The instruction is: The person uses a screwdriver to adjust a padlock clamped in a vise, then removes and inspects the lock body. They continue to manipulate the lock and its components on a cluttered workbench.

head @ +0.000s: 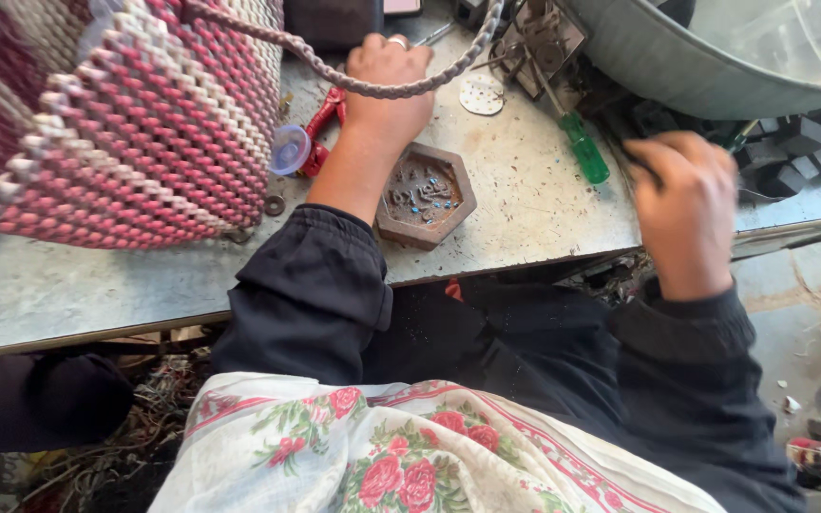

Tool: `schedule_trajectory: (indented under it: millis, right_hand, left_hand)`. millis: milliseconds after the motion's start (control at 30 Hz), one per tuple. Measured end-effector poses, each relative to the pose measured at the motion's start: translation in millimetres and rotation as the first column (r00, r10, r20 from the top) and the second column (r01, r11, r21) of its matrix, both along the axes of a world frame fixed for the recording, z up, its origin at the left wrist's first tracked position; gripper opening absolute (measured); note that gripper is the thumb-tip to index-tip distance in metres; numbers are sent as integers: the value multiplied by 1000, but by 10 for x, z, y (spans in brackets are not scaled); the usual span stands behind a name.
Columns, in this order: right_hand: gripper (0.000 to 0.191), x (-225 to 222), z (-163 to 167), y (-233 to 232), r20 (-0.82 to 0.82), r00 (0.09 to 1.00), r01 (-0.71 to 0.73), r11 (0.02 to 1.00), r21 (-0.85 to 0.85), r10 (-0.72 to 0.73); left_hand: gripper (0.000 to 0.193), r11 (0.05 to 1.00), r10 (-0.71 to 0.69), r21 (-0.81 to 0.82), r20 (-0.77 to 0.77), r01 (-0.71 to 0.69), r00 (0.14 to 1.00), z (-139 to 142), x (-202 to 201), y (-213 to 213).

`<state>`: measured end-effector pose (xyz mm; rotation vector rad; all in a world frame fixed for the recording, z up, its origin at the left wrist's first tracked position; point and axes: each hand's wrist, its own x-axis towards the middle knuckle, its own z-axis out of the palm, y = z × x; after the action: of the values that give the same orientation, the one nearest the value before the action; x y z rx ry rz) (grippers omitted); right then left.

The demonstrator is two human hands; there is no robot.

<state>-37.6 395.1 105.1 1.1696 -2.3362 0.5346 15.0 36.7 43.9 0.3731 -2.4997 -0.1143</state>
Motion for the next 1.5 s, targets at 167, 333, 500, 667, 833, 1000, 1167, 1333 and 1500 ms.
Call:
schedule_trajectory:
  millis: [167, 333, 500, 667, 833, 1000, 1167, 1333, 1500]
  right_hand:
    - [14, -245, 208, -812, -78, 986, -153, 986, -68, 148]
    - [19, -571, 30, -1370, -148, 989, -6, 979, -206, -26]
    - [32, -737, -248, -1376, -130, 991, -59, 951, -304, 20]
    - [46, -878, -450, -1423, -276, 961, -98, 966, -239, 30]
    - [46, -992, -548, -1462, -195, 981, -37, 966, -257, -14]
    - [42, -1037, -567, -1484, -127, 992, -42, 966, -255, 10]
    - [49, -943, -555, -1540, -168, 976, 122, 987, -103, -138]
    - [50, -814, -572, -1571, -207, 962, 145, 977, -155, -176]
    - [48, -900, -582, -1605, -63, 987, 142, 987, -77, -147]
  left_hand:
    - [33, 940, -186, 273, -94, 204, 978, 52, -2, 81]
    - [35, 887, -267, 318, -236, 334, 934, 166, 63, 62]
    - [36, 859, -277, 332, -340, 391, 898, 327, 58, 71]
    - [38, 796, -381, 306, -417, 522, 825, 425, -187, 300]
    - [43, 881, -432, 147, -133, 449, 892, 473, -681, 517]
    - [27, 877, -423, 197, -120, 439, 898, 436, -970, 548]
    - [29, 888, -384, 159, -258, 431, 886, 350, -967, 637]
    - [29, 896, -369, 185, -198, 405, 908, 427, -857, 630]
    - [20, 848, -475, 188, -148, 496, 867, 472, -739, 560]
